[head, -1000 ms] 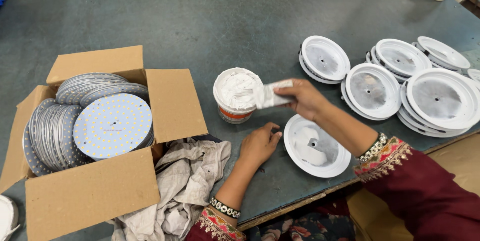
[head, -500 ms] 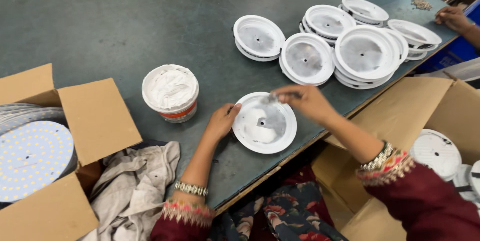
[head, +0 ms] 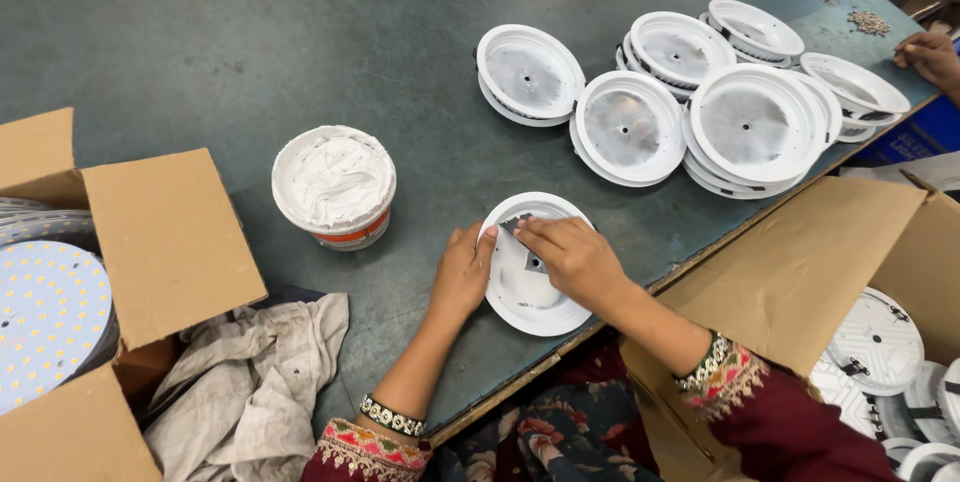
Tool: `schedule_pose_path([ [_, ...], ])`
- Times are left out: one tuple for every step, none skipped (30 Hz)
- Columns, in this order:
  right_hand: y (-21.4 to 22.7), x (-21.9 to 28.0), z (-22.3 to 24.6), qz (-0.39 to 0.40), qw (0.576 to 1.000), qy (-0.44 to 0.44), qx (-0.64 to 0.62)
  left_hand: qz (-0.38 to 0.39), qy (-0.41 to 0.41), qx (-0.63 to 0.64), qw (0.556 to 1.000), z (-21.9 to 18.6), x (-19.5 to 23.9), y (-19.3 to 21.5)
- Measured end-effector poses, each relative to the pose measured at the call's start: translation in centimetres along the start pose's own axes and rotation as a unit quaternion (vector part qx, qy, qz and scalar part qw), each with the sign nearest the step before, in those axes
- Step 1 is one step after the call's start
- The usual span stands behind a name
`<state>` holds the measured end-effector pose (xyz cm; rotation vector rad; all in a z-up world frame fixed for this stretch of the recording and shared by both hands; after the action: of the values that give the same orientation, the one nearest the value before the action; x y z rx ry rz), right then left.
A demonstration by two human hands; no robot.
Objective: The person applies a white paste to the center of circular white plastic parts using a small metal spatula. They take parts from a cardboard box, spread the paste, and place the finished parts into a stack on the table.
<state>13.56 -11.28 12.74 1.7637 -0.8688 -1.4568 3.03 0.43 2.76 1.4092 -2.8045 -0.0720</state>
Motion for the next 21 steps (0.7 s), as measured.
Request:
schedule_pose_path([
  [-0.4, 0.1, 0.4, 0.007, 1.0, 0.002, 0.012, -0.006, 0.007, 0.0, 1.0, -0.2, 0.2, 0.1],
  [-0.7, 0.2, 0.9, 0.014, 1.0, 0.005, 0.025, -0.013, 0.014, -0.001, 1.0, -0.3, 0.3, 0.2],
  [-0.9, 0.5, 1.4, 0.021, 0.999, 0.006, 0.037, -0.018, 0.02, -0.002, 1.0, -0.3, 0.5, 0.3],
  [-1.1, 0.8, 2.0, 0.035, 0.998, 0.01, 0.051, -0.022, 0.024, 0.001, 0.999, -0.3, 0.5, 0.3],
  [-1.3, 1.1, 2.6, 0.047, 0.997, 0.015, 0.065, -0.026, 0.027, 0.004, 0.999, -0.3, 0.5, 0.3],
  [-1.3, 1.4, 3.2, 0.059, 0.995, 0.019, 0.079, -0.031, 0.029, 0.007, 0.999, -0.3, 0.6, 0.4],
  [-1.1, 1.8, 3.9, 0.069, 0.994, 0.03, 0.076, -0.032, 0.03, 0.008, 0.999, -0.3, 0.6, 0.4],
  [-0.7, 2.2, 4.6, 0.079, 0.993, 0.041, 0.073, -0.033, 0.031, 0.009, 0.999, -0.3, 0.7, 0.4],
  [-0.2, 2.3, 5.0, 0.088, 0.992, 0.051, 0.072, -0.033, 0.029, 0.01, 0.999, -0.4, 0.6, 0.4],
  [0.6, 2.4, 5.0, 0.08, 0.994, 0.055, 0.04, -0.033, 0.024, 0.013, 0.999, -0.4, 0.6, 0.5],
  [1.3, 2.2, 4.6, 0.072, 0.996, 0.059, 0.008, -0.034, 0.018, 0.016, 0.999, -0.5, 0.5, 0.6],
  [2.0, 1.9, 4.1, 0.063, 0.996, 0.063, -0.024, -0.035, 0.012, 0.019, 0.999, -0.6, 0.5, 0.6],
  [2.4, 1.4, 3.0, 0.048, 0.998, 0.042, -0.022, -0.032, 0.015, 0.018, 0.999, -0.5, 0.5, 0.7],
  [2.5, 0.6, 1.6, 0.032, 0.999, 0.021, -0.02, -0.03, 0.017, 0.017, 0.999, -0.4, 0.4, 0.7],
  [2.5, -0.1, 0.3, 0.015, 1.0, 0.0, -0.02, -0.028, 0.02, 0.014, 0.999, -0.3, 0.5, 0.8],
  [1.8, -0.7, -0.4, 0.031, 0.999, -0.008, -0.02, -0.029, 0.013, 0.021, 0.999, -0.3, 0.5, 0.7],
  [0.9, -1.4, -1.1, 0.046, 0.999, -0.016, -0.02, -0.03, 0.005, 0.027, 0.999, -0.4, 0.3, 0.7],
  [0.2, -1.7, -1.3, 0.061, 0.998, -0.024, -0.019, -0.031, -0.003, 0.033, 0.999, -0.5, 0.3, 0.8],
  [-0.3, -1.8, -1.2, 0.061, 0.998, -0.016, -0.014, -0.032, 0.017, 0.045, 0.998, -0.3, 0.3, 0.8],
  [-0.8, -2.0, -1.0, 0.062, 0.998, -0.009, -0.009, -0.032, 0.038, 0.057, 0.997, 0.0, 0.3, 0.9],
  [-1.2, -2.0, -0.6, 0.064, 0.998, -0.002, -0.002, -0.031, 0.059, 0.07, 0.995, 0.2, 0.3, 0.8],
])
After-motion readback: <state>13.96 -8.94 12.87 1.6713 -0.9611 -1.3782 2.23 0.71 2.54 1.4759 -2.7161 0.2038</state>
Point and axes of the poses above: each hand's wrist, its own x-axis away from the middle knuckle, its own y-axis out of the back of the hand, z = x × y, the point moved 6 cm from there along -x, towards the middle knuckle, and after that the axes turned 15 degrees about x, right-handed, at the moved point
